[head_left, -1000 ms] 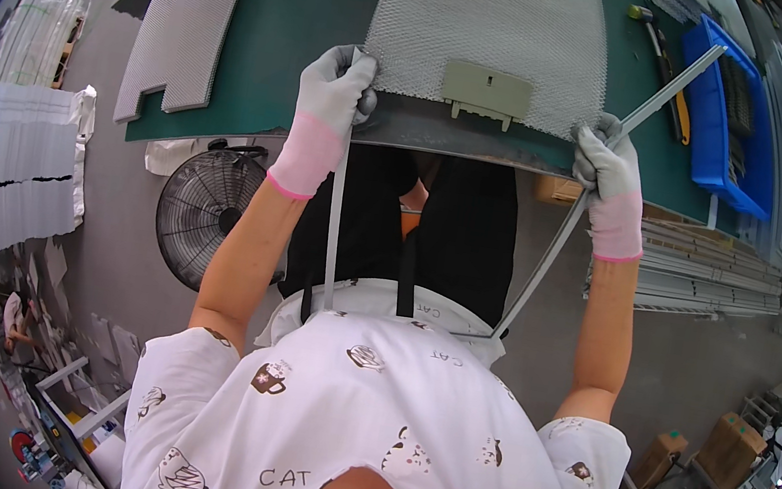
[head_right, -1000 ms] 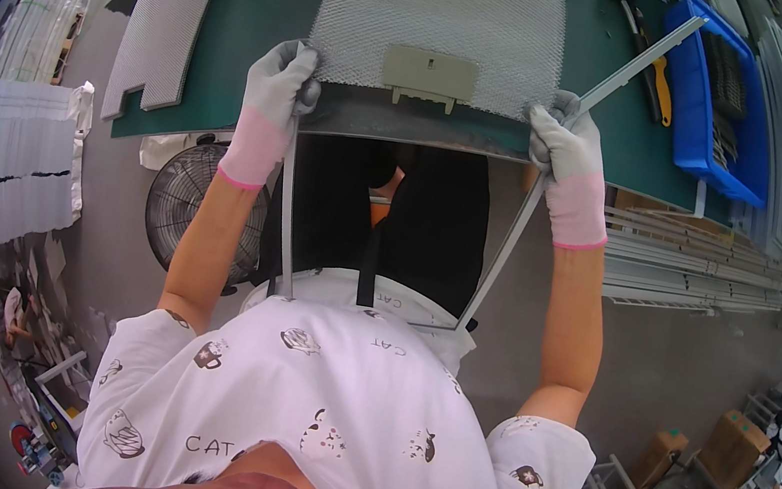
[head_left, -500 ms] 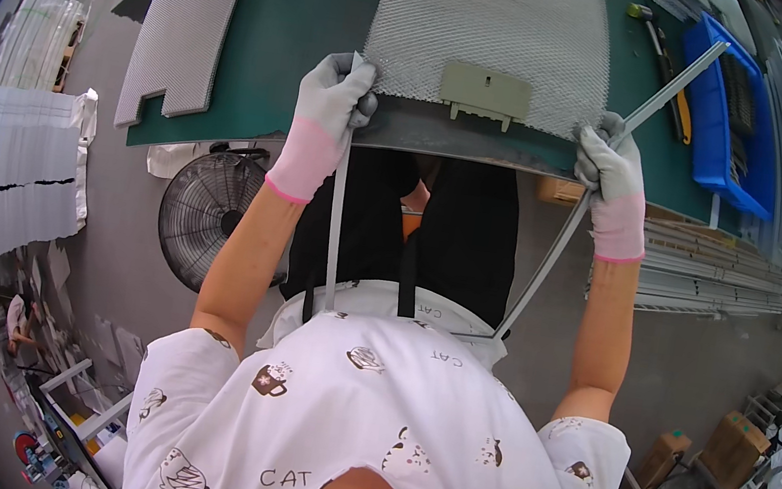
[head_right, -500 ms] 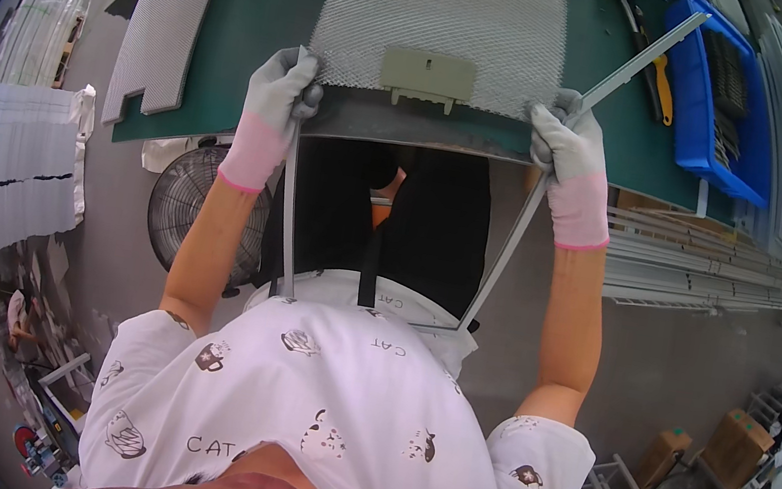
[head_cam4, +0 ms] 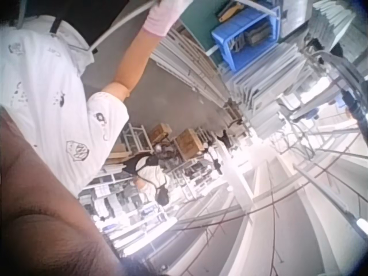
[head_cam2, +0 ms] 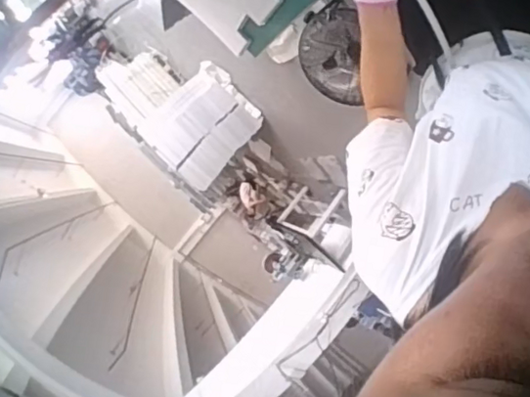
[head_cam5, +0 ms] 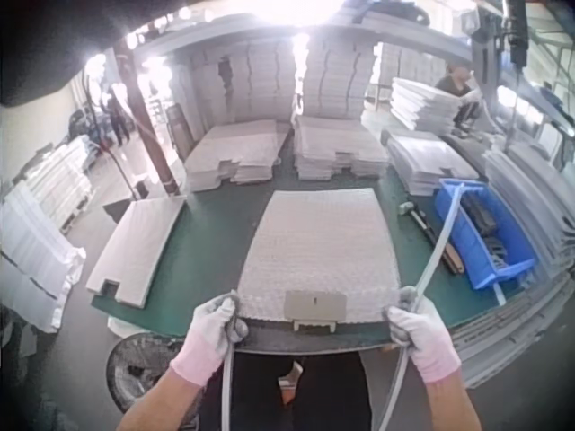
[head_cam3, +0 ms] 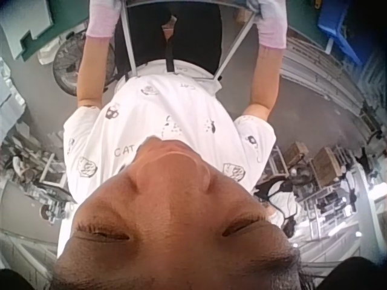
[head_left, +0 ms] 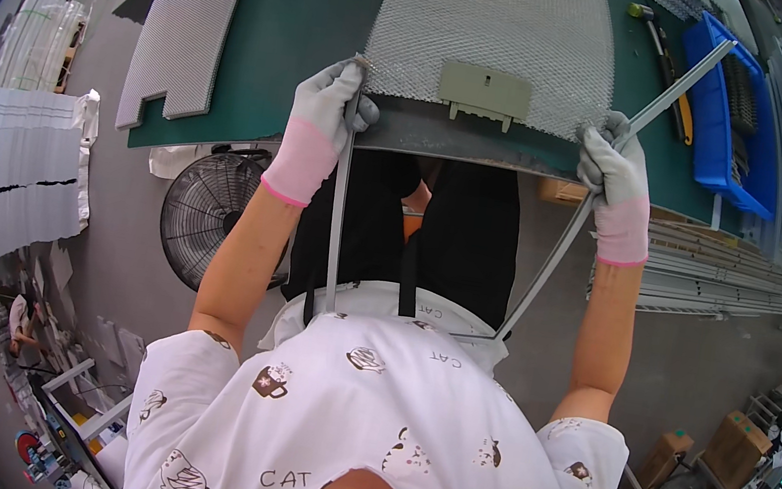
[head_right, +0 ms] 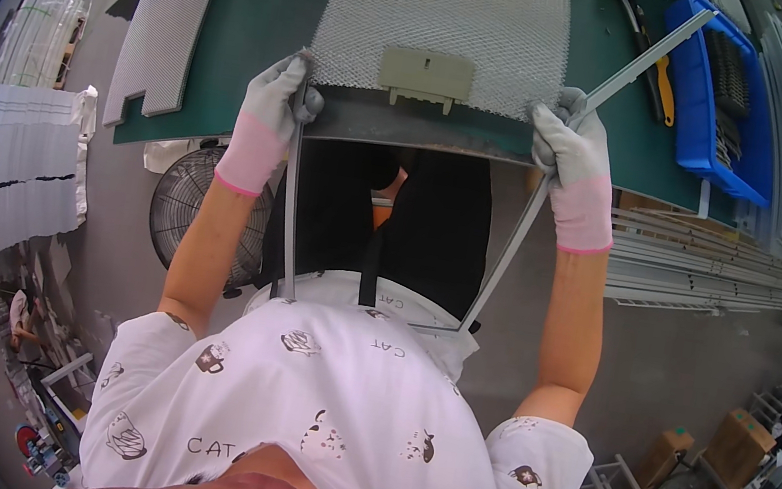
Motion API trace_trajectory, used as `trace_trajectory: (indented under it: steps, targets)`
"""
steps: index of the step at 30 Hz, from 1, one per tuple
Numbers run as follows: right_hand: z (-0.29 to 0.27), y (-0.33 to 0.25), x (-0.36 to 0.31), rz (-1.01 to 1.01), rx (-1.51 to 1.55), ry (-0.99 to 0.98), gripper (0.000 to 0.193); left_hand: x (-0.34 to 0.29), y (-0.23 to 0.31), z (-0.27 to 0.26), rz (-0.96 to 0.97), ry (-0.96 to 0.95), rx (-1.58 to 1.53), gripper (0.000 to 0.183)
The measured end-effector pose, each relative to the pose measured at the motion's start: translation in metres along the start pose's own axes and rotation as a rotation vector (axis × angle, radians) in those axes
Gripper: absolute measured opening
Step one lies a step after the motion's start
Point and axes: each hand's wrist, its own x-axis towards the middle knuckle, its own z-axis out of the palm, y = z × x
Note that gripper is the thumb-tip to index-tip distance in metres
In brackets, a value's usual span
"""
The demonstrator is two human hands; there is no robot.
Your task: Assembling industrial mesh filters by fitting frames and hardware using a mallet and power screwdriver.
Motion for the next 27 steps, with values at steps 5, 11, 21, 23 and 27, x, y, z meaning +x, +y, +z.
trace_trajectory:
  steps: [5, 11, 21, 23, 27]
  targets:
    - [-0.001, -0.001, -0.002, -0.022, -0.043, 0.017, 0.026, -0.004, 0.003, 0.005, 0.053, 0.025, 0.17, 0.036]
    - [0.001, -0.005, -0.008, -0.063, -0.048, 0.02, 0.027, -0.006, 0.0, 0.011, 0.081, -0.025, 0.215, 0.028]
    - [-0.001, -0.006, -0.01, -0.071, -0.066, 0.052, 0.032, -0.006, -0.008, 0.004, 0.156, -0.026, 0.282, 0.042]
    - [-0.002, -0.004, -0.009, -0.085, -0.041, 0.029, 0.031, -0.004, -0.008, 0.0, 0.183, -0.095, 0.255, 0.046]
    - [0.003, -0.006, -0.011, -0.062, -0.018, 0.01, 0.028, -0.005, 0.021, 0.006, 0.177, -0.086, 0.691, 0.056]
